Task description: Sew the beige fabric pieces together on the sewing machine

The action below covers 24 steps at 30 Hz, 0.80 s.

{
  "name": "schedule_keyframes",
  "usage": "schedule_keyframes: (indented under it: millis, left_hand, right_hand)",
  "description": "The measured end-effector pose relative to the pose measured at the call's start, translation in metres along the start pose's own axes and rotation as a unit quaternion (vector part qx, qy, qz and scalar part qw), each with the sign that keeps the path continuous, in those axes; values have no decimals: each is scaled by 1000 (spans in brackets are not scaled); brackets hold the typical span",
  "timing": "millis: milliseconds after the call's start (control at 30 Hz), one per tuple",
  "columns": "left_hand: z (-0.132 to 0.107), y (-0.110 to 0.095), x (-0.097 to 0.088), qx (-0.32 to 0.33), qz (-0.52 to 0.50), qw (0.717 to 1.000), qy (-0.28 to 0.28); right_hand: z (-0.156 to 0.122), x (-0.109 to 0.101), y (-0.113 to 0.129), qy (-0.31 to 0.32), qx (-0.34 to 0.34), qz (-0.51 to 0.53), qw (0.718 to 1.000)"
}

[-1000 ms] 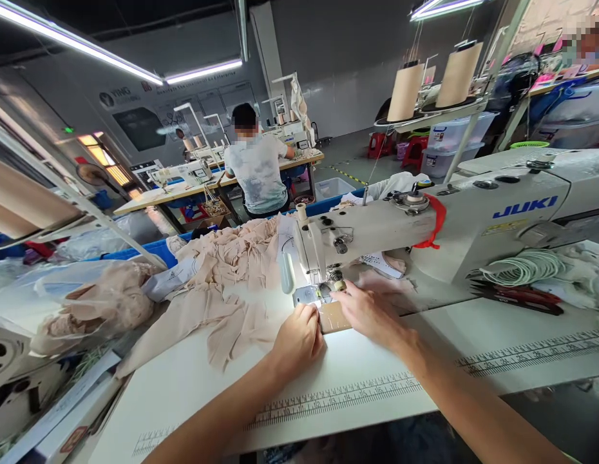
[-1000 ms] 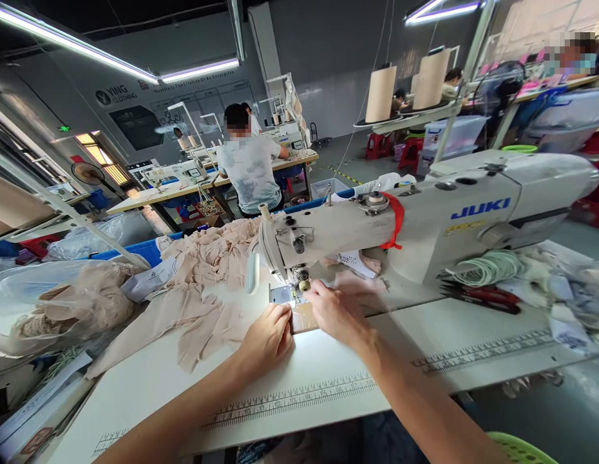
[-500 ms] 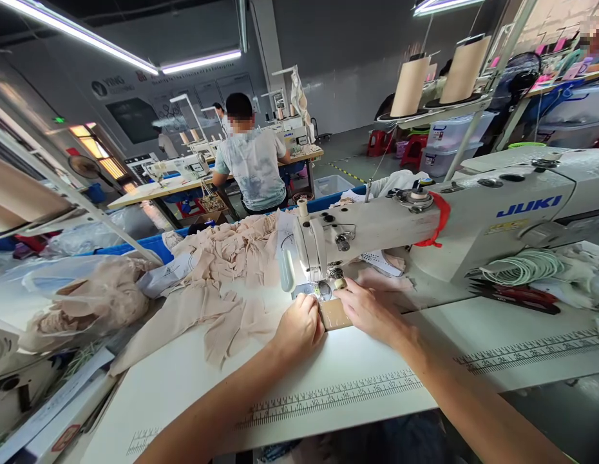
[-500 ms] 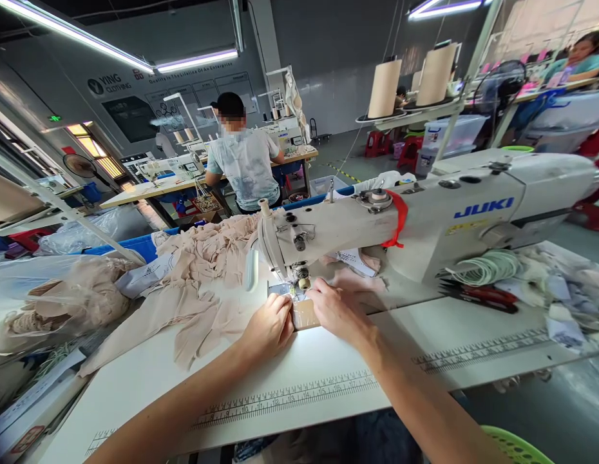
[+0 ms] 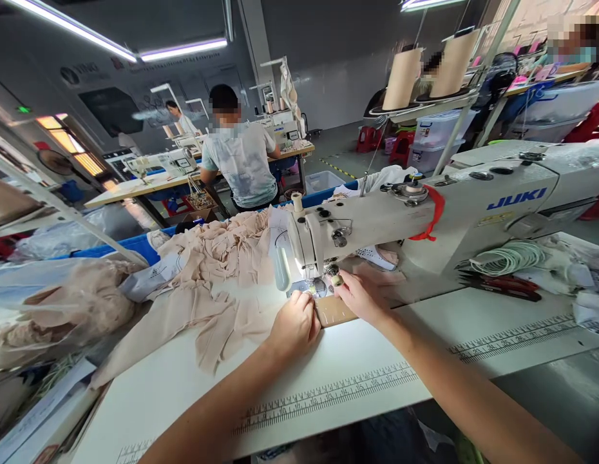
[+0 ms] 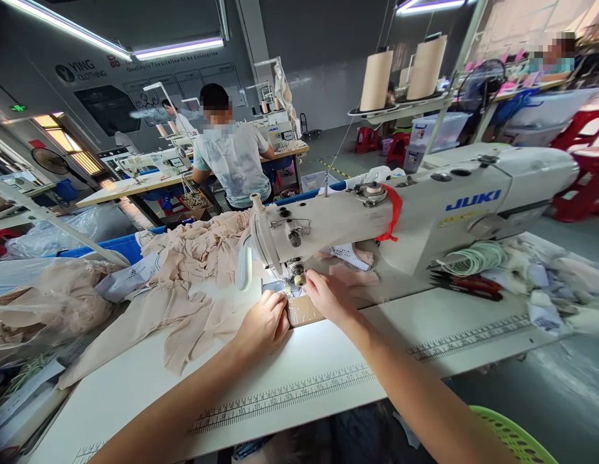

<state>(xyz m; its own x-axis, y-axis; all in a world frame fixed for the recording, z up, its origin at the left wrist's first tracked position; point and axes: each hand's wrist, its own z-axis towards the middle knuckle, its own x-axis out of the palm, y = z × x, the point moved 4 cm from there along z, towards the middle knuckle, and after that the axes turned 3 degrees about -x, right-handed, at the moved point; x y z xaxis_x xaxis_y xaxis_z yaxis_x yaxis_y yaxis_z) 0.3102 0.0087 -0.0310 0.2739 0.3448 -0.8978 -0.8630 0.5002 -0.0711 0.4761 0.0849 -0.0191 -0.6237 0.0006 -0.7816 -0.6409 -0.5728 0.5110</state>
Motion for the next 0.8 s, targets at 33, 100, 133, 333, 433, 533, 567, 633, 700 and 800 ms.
schedule_keyframes:
  millis: [33,100,133,333,433,533,567,633,700,800]
  left_hand:
    - [0,0,0,-1,2,1000,1]
    - [0,0,0,-3,8,1000,1]
    - [0,0,1,-2,11,1000,2]
    - [2,1,0,-5,11,1000,7]
    - [4,5,-3,-13,2,1000,2]
    - [5,7,-3,-24,-14,1000,5]
    - [6,7,-3,-26,-19,999,8]
    - [6,6,-2,-31,-26,999,14]
    - [8,7,-5,-39,-39,998,22]
    - [12,16,-16,-89,-60,993,44]
  right_hand:
    - [2,1,-1,2,1,4,1000]
    - [4,0,-2,2,0,7,1000]
    - [4,-1,-2,0,0,8,1000]
    - [-2,-6,1,-20,3,20,1000]
    - [1,-5,2,-14,-1,30,999]
    - [3,-6,3,-10,-4,32,999]
    - [3,-7,2,-8,-5,34,999]
    - [0,-9,1,-7,-5,34,999]
    - [-5,-10,-1,-8,1,26,1000]
    - [-12,-11,0,-16,-10,-2,1000]
